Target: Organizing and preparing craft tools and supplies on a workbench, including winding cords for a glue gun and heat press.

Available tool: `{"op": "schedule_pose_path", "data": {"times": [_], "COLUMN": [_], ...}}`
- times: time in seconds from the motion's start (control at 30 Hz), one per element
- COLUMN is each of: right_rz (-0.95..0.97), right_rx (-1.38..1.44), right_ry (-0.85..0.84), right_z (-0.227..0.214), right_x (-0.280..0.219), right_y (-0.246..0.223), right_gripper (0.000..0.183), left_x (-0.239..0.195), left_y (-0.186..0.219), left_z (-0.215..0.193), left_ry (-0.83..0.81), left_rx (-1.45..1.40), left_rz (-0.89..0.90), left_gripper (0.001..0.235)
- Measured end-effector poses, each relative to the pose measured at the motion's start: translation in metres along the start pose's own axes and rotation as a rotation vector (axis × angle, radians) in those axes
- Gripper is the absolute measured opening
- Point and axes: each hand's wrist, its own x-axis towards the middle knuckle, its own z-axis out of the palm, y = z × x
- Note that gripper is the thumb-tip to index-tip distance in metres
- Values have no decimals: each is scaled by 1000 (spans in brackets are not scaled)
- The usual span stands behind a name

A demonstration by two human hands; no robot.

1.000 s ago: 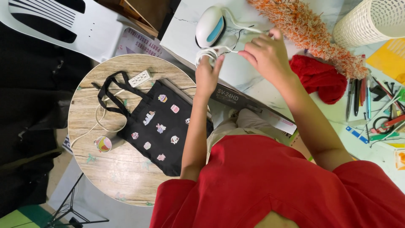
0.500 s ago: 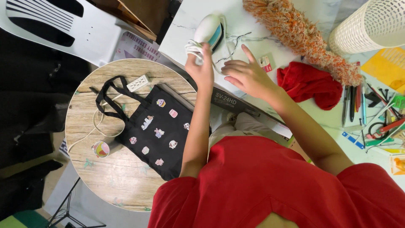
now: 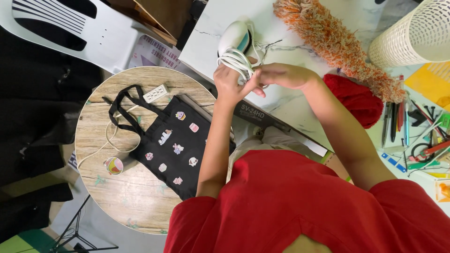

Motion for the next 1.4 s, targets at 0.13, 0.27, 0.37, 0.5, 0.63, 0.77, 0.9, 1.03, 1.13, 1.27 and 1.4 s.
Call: {"op": "schedule_pose_path", "data": {"times": [0.13,0.27,0.37,0.5,0.63,0.77,0.9,1.03,1.13,1.27,1.4], "right_rz": [80,-59,-289,-497,-676,-754,-631,-326,-332,-383,-429], "right_rx": [377,344,55,-529,-1022,-1239,-1259,-862,-898,-1025,-1223], "right_ry": [216,302,686,833,791,688,615,527,557,619,645], "right_z": [4,11,25,31,36,38,40,34,30,24,29], "right_x": [6,5,3,-8,-9,-8,-7,-9,-10,-12,-4], "right_y": [7,7,-18,-48,-64,-61,-43,-25,-52,-71,-69], "right_gripper": [35,2,4,6,16,24,15,16,12,10,13], "left_x": [3,1,-3,-7,2,12,8,17,0,0,3], "left_y": [2,1,0,-4,2,7,-10,-14,-30,-25,-23], "left_z": [2,8,10,12,6,5,12,5,9,7,9], "left_ry": [6,-12,-52,-71,-45,-50,32,-110,-150,-158,4], "left_rx": [19,57,22,-34,-232,-402,-817,-805,-831,-803,-1043], "left_rz": [43,-63,-180,-246,-467,-690,-715,-739,-784,-759,-833], "left_gripper": [28,29,35,47,50,47,47,49,48,52,38]}}
